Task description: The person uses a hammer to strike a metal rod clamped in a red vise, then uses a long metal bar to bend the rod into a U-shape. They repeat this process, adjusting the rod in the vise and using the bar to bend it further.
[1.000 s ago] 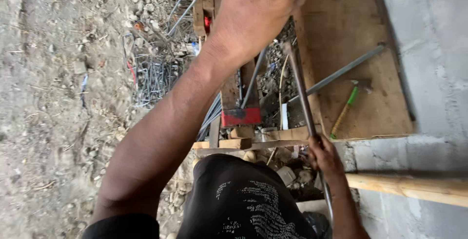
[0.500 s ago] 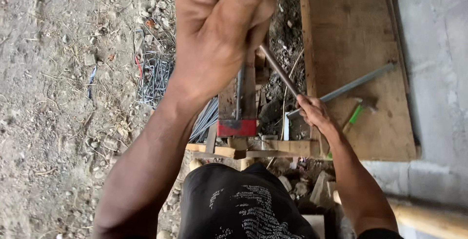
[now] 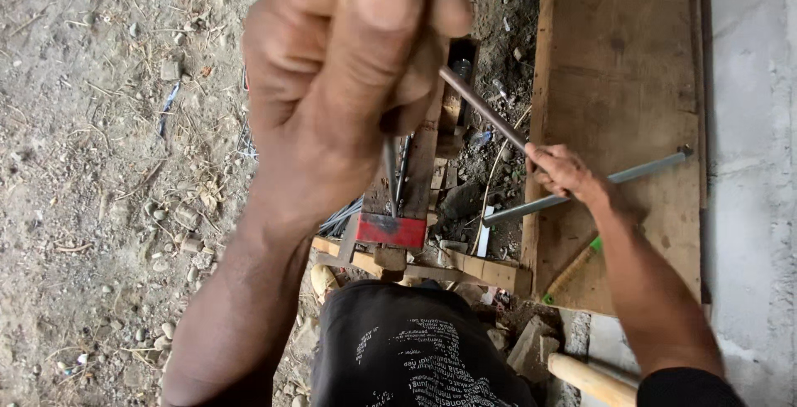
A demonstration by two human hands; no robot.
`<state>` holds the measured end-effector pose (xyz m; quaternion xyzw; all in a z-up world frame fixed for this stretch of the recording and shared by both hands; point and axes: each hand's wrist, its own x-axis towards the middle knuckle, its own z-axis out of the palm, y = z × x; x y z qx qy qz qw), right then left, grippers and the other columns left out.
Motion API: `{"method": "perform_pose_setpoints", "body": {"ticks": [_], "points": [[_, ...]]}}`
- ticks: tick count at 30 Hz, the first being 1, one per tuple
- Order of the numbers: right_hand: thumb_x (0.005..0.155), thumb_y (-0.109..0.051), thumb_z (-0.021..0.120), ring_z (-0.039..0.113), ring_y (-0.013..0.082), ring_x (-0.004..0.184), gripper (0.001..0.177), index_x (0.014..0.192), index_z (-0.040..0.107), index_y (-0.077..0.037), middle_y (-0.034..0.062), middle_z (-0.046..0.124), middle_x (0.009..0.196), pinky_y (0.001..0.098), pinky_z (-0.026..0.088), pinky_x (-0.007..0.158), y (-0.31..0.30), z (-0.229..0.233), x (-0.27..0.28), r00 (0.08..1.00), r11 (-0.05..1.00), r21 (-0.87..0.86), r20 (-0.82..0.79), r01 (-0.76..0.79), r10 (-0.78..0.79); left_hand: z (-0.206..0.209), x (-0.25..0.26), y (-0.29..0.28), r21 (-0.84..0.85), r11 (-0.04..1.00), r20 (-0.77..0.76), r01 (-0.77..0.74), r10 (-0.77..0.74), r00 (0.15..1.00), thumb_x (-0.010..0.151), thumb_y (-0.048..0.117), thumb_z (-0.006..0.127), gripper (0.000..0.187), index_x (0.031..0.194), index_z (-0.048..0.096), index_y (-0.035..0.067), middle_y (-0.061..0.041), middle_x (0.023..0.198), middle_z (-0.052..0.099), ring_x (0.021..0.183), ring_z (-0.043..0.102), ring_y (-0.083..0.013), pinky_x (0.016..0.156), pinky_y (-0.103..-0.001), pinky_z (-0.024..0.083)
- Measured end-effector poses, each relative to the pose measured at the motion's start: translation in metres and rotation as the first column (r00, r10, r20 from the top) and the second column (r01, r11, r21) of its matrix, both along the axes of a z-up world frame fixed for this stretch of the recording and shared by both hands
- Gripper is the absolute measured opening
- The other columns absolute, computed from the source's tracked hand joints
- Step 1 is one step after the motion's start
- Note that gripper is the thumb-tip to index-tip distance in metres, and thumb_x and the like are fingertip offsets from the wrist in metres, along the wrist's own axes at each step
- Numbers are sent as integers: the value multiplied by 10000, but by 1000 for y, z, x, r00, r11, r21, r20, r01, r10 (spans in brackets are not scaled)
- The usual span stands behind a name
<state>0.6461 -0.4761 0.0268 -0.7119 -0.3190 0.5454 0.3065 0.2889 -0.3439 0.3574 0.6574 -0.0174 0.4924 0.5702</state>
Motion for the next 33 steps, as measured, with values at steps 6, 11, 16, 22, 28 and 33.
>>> {"method": "perform_pose_setpoints", "body": {"ticks": [6,11,16,22,28,33], "points": [[1036,-434,502,356,98,341,418,828,571,-78,-23,447,528,277,311,258,12,-25,33,965,989,55,234,-138,122,-12,-15,23,-12,999,125,-51,52,991,1141,336,476,214,1066,601,180,7,689,462,464,376,-101,424,-264,353],[1004,-499,456,387,152,438,461,821,557,-88,20,422,548,318,312,416,13,0,12,904,987,-58,395,-152,162,-19,-29,34,-35,995,113,-89,92,989,1140,338,473,217,1080,602,174,10,737,478,534,405,-100,495,-262,375],[994,-546,444,432,156,503,488,840,585,-106,19,470,595,333,341,460,16,-20,41,872,975,-63,438,-212,218,-24,-36,41,-46,996,104,-77,81,991,1138,340,470,220,1093,602,169,12,780,493,596,431,-100,559,-262,394],[1065,-502,348,493,227,602,529,877,574,-63,70,522,691,370,406,529,43,92,16,735,900,-353,533,-258,419,-31,-25,29,-76,997,93,-27,34,995,1136,342,466,227,1110,602,162,15,838,513,680,465,-100,644,-262,420],[1030,-584,343,477,249,659,596,791,522,-67,87,511,733,412,351,602,75,100,41,546,821,-487,619,-297,565,-36,-19,22,-96,995,105,21,-10,994,1134,345,462,236,1128,602,155,17,896,534,764,500,-102,730,-262,446],[934,-383,505,686,287,1336,503,1332,428,-86,174,622,1368,389,643,1166,193,306,-136,234,-32,585,373,-811,898,-44,-1,9,-150,988,87,31,-18,996,1133,347,460,244,1141,603,150,19,940,549,826,527,-103,794,-263,466]]}}
